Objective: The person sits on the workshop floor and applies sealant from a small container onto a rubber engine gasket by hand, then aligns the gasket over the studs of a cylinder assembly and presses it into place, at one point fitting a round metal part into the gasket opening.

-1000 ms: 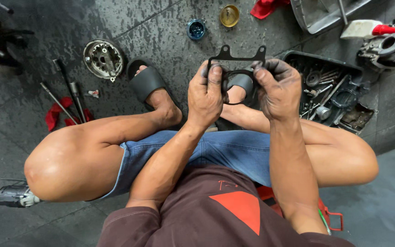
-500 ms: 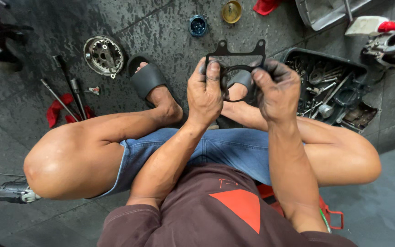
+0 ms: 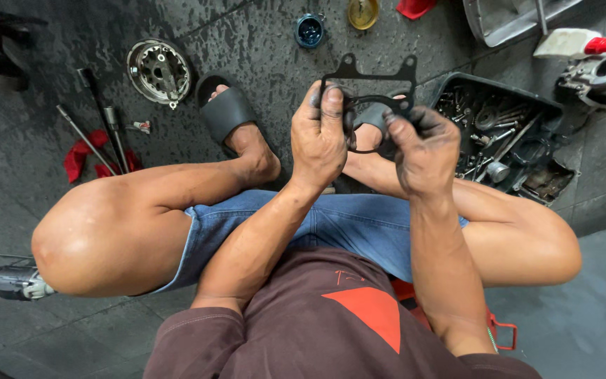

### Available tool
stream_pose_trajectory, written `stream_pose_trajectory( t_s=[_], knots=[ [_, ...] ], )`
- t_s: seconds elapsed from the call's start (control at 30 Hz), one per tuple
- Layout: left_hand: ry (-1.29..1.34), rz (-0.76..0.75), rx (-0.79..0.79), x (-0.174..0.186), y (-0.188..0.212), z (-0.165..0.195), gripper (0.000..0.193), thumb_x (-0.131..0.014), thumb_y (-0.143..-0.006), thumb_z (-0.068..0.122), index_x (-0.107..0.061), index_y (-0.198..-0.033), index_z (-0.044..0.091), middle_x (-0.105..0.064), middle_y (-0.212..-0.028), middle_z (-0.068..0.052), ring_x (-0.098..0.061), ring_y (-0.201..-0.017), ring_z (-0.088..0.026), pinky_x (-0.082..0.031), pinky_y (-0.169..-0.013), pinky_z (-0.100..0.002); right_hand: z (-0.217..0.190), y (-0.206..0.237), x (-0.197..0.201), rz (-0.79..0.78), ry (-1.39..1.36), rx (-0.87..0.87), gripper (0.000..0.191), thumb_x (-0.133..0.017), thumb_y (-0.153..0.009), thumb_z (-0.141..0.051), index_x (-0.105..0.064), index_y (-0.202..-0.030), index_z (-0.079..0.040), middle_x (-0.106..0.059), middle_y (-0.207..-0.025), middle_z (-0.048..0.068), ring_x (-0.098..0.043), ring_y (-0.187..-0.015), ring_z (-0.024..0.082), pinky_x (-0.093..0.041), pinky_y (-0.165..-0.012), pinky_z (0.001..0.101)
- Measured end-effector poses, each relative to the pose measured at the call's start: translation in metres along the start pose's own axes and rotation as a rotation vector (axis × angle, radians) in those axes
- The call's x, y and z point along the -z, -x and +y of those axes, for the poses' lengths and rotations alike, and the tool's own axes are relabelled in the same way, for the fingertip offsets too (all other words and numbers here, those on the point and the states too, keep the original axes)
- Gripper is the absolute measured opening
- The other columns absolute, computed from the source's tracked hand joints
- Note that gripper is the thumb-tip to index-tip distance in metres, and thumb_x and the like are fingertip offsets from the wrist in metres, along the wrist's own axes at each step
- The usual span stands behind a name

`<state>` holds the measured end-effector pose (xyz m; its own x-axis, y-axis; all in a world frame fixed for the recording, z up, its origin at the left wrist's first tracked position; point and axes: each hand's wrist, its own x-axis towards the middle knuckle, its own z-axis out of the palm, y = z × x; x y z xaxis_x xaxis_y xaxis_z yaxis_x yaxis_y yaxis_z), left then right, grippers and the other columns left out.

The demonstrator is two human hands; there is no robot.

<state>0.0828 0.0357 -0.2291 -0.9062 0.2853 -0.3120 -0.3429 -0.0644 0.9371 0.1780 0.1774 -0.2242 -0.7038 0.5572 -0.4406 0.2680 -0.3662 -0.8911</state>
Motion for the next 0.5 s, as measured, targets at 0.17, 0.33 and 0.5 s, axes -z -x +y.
stream_pose_trajectory(
  t_s=[0.17,0.33,0.5],
  knots=[
    [0.079,-0.099,0.152,0.000,0.000,0.004,0.028,-0.052,-0.112,0.029,-0.062,-0.104,0.004,-0.056,-0.075,0.003,-0.051,-0.061,-0.004,-0.042,-0.052,-0.025,-0.014,-0.020,0.006,-0.015,0.021,0.061,0.012,-0.082,-0.096,-0.002,-0.073,-0.100,0.005,-0.074,-0.095,0.008,-0.065,-0.081,0.010,-0.051,-0.075,0.0222],
    [-0.033,-0.194,0.102,0.005,-0.002,0.012,0.028,-0.052,-0.109,0.030,-0.063,-0.107,0.004,-0.060,-0.072,0.001,-0.056,-0.060,-0.005,-0.046,-0.053,-0.026,-0.036,-0.031,0.008,-0.114,0.015,0.014,0.015,-0.084,-0.094,-0.004,-0.073,-0.101,0.005,-0.073,-0.094,0.008,-0.064,-0.078,0.012,-0.051,-0.075,0.0236],
    [-0.244,-0.421,-0.105,0.018,-0.013,0.025,0.025,-0.055,-0.111,0.025,-0.063,-0.107,0.001,-0.065,-0.080,-0.015,-0.063,-0.070,-0.027,-0.053,-0.066,-0.037,-0.075,-0.036,0.023,-0.438,0.280,0.010,0.013,-0.080,-0.086,-0.006,-0.070,-0.091,0.001,-0.072,-0.093,0.003,-0.070,-0.095,0.010,-0.055,-0.090,0.0232]
  ],
)
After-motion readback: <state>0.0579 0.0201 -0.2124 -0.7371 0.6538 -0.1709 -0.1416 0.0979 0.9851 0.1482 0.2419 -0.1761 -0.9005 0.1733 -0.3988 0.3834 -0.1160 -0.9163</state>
